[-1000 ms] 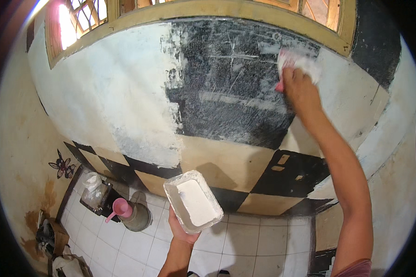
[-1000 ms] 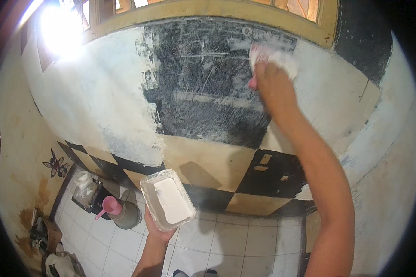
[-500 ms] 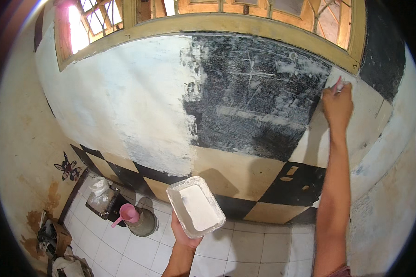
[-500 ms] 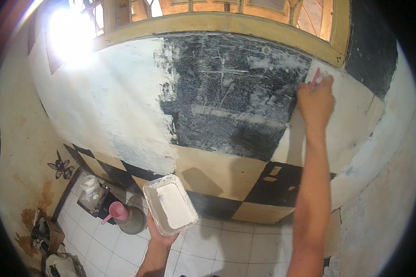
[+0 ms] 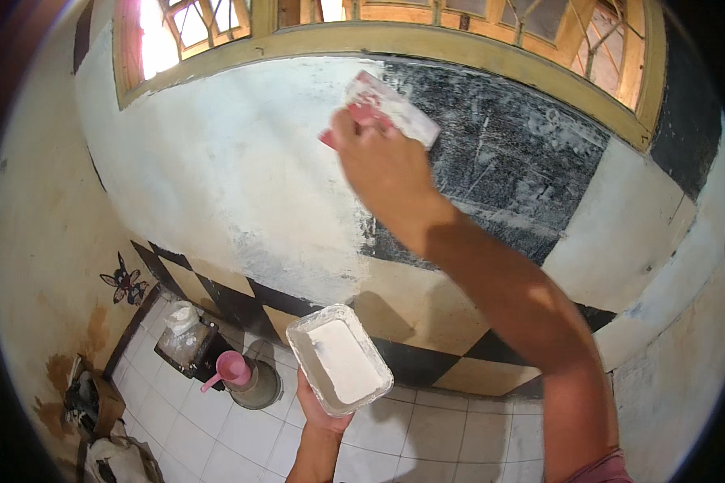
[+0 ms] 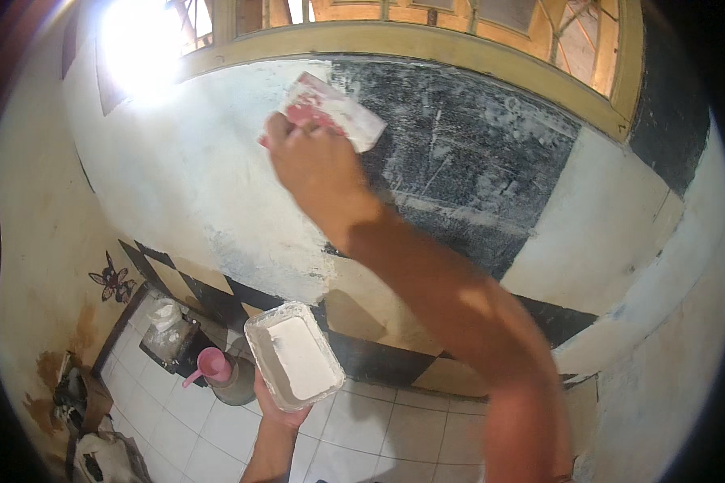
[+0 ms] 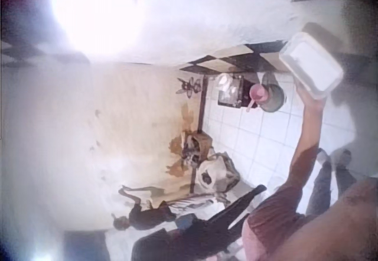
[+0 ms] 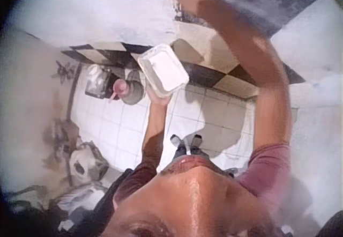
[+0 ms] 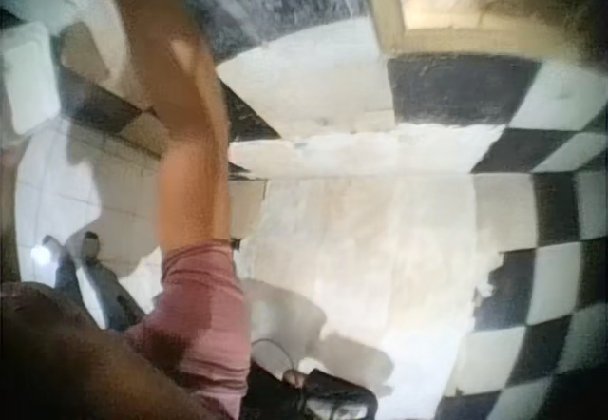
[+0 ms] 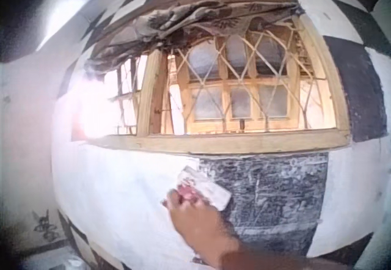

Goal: The person applies a white putty substance to a checkered wall section using a spatula. They scoop the material from a small plastic container and spread it repeatedly across the surface to fill gaps and smooth the area.

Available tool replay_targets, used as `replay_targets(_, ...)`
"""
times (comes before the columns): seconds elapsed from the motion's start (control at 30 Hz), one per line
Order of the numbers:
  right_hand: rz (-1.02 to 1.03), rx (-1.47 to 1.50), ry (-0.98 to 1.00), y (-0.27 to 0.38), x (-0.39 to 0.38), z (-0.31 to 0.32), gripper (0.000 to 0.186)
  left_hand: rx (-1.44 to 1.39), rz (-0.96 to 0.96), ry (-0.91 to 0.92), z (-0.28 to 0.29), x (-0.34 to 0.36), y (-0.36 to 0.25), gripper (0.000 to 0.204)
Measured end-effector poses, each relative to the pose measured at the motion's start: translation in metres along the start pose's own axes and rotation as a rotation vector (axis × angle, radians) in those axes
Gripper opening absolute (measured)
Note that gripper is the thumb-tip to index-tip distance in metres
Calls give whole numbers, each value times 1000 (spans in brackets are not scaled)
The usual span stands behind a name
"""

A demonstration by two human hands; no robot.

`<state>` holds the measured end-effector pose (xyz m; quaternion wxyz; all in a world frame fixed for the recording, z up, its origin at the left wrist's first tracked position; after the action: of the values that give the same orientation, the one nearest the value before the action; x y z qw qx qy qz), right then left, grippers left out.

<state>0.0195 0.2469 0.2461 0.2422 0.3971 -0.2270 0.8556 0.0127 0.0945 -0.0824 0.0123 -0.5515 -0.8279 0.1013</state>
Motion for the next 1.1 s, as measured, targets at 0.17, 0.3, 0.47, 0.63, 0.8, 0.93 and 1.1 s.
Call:
replay_targets(0.17,154,-233,105,-63,7,-6,23,40,-14,-2,0,1,1,57)
replay_targets(0.3,392,-218,288,-76,-54,-52,27,46,-10,-14,-5,-4,-1,57)
replay_targets(0.47,199,-211,63,-67,-31,26,23,37,10,1,-7,-9,4,57)
replay_targets(0.63,298,-271,242,-127,-83,-16,23,71,-2,-14,-9,-9,11,55)
replay_targets(0.8,10,-272,151,-129,-70,67,17,92,14,-16,-4,-8,20,54)
replay_targets(0.93,106,-340,201,-188,-113,41,21,90,56,-9,-14,-6,44,55)
replay_targets(1.1,-13,-319,178,-167,-114,87,25,112,37,-19,-12,-8,57,56)
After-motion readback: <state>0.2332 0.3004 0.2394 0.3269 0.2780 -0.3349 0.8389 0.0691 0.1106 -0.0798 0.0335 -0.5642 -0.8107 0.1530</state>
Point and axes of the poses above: each hand's wrist, its own x-axis towards the middle knuckle, its own z-axis out of the back of the hand, y = z × x, the point moved 6 cm from there along x, towards the middle knuckle
